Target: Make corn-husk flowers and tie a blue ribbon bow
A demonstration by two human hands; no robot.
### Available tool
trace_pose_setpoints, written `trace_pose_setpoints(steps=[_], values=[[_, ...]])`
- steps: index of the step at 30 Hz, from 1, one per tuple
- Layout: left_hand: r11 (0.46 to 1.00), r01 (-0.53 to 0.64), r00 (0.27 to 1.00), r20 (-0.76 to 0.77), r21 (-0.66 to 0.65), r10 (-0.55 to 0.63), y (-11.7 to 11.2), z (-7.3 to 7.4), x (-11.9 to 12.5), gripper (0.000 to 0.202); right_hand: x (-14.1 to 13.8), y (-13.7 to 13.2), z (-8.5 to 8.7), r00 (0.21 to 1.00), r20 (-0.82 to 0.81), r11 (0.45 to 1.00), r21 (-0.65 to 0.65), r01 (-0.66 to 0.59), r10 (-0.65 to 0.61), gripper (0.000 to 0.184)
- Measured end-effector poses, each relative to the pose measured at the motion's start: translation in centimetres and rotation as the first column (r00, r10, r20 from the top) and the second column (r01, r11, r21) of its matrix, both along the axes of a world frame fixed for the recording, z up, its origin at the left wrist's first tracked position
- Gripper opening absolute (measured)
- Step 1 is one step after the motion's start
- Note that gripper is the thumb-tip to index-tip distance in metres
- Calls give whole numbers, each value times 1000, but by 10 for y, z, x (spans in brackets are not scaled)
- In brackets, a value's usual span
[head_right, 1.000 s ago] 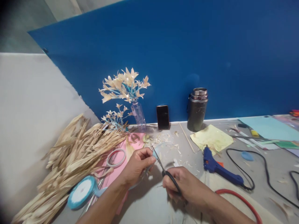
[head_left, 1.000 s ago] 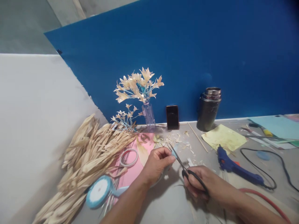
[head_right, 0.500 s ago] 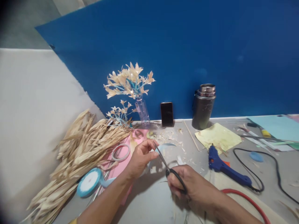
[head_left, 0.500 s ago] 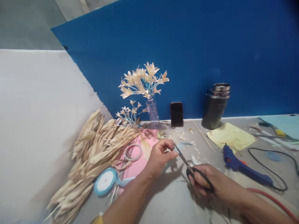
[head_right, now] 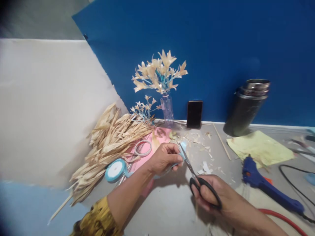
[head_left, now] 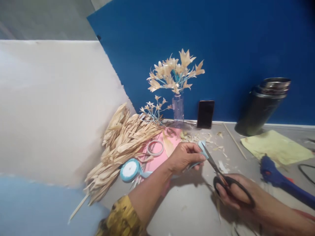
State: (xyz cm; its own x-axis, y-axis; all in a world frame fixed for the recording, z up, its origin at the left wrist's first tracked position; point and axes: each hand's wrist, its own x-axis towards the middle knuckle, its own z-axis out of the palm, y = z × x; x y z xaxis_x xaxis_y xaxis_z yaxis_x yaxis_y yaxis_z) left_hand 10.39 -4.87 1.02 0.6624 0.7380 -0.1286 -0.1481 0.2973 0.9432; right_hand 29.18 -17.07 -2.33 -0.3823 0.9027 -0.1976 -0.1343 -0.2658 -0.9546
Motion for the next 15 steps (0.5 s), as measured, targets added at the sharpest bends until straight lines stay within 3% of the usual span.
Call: trace_pose_setpoints(steps=[3,7,15], values=[[1000,6,1000,-25,8,-6,-4,-1,4,48,-8,2,-1,999,11,997,65,-39,38,74],[999,32,997,-73,21,-30,-12,5,5,48,-17,0,2,998,-56,998,47,-33,35,78],[998,55,997,-49,15,-55,-15,10,4,49,-27,-8,-4,989,-123,996,-19,84,-85,60]])
